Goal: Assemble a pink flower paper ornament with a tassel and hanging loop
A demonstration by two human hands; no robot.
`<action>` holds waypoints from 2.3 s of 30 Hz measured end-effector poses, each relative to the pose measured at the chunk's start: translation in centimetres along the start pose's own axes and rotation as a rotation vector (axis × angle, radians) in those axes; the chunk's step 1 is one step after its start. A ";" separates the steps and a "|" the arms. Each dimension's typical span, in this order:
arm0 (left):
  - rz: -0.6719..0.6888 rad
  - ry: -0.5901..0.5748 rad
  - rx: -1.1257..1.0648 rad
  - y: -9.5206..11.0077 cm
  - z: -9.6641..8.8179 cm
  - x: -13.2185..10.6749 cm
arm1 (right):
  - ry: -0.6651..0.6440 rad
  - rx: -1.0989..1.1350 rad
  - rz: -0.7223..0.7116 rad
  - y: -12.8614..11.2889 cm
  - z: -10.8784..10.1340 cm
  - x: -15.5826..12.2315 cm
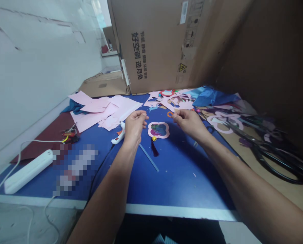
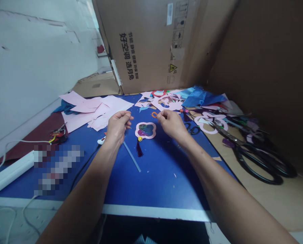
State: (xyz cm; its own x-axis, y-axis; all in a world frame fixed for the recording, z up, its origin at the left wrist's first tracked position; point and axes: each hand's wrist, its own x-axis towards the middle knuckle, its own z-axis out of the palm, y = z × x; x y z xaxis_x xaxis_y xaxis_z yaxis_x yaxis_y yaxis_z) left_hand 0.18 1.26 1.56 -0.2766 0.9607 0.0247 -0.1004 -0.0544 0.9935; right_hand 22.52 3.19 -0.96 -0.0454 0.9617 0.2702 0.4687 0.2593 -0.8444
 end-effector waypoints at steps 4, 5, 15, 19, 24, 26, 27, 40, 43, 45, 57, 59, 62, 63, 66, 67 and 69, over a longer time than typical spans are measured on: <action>0.073 -0.202 0.094 -0.9 0.5 -0.5 | -0.118 -0.062 -0.054 -1.2 0.1 -0.6; 0.101 -0.265 0.110 -1.2 0.7 -0.6 | -0.136 -0.093 -0.076 -1.4 0.2 -0.8; 0.161 -0.341 0.269 -1.4 1.0 -1.3 | -0.221 -0.116 -0.187 -2.6 0.7 -1.6; 0.127 -0.289 0.223 -1.5 1.0 -1.1 | -0.224 -0.008 -0.142 -2.6 0.5 -1.3; 0.127 -0.254 0.224 -1.4 0.9 -1.0 | -0.193 -0.016 -0.137 -2.6 0.2 -1.1; 0.110 -0.269 0.222 -1.3 0.9 -1.1 | -0.202 -0.030 -0.142 -2.6 0.2 -1.2; 0.094 -0.281 0.214 -1.2 0.9 -1.2 | -0.206 -0.034 -0.144 -2.7 0.2 -1.2; 0.064 -0.367 0.196 -1.4 1.0 -1.0 | -0.235 -0.014 -0.132 -3.2 0.4 -1.6; 0.108 -0.379 0.214 -1.7 0.9 -1.0 | -0.241 -0.026 -0.128 -3.2 0.3 -1.6; 0.087 -0.398 0.215 -1.6 0.9 -1.1 | -0.249 -0.017 -0.132 -3.2 0.3 -1.6; -0.078 -0.331 0.180 -0.1 0.8 -1.4 | -0.245 0.031 -0.138 -2.6 0.4 -1.3; -0.083 -0.317 0.182 0.0 0.7 -1.3 | -0.248 0.045 -0.131 -2.6 0.4 -1.3; -0.083 -0.314 0.188 0.0 0.8 -1.4 | -0.251 0.059 -0.130 -2.7 0.5 -1.3; -0.081 -0.312 0.189 0.0 0.9 -1.4 | -0.246 0.061 -0.132 -2.8 0.5 -1.3; -0.077 -0.310 0.187 0.0 1.1 -1.7 | -0.206 0.049 -0.135 -2.8 0.6 -1.4; -0.077 -0.311 0.185 0.0 1.1 -1.7 | -0.193 0.041 -0.134 -2.8 0.6 -1.4; -0.077 -0.319 0.187 0.0 1.1 -1.7 | -0.166 0.029 -0.132 -2.8 0.7 -1.3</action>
State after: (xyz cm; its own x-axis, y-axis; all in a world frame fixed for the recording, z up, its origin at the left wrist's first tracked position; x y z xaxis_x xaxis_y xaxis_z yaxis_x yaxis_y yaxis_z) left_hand 1.70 -0.13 1.63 0.0397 0.9981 -0.0463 0.0750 0.0432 0.9962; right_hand 20.70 1.24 0.71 -0.2507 0.9200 0.3011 0.4239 0.3840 -0.8203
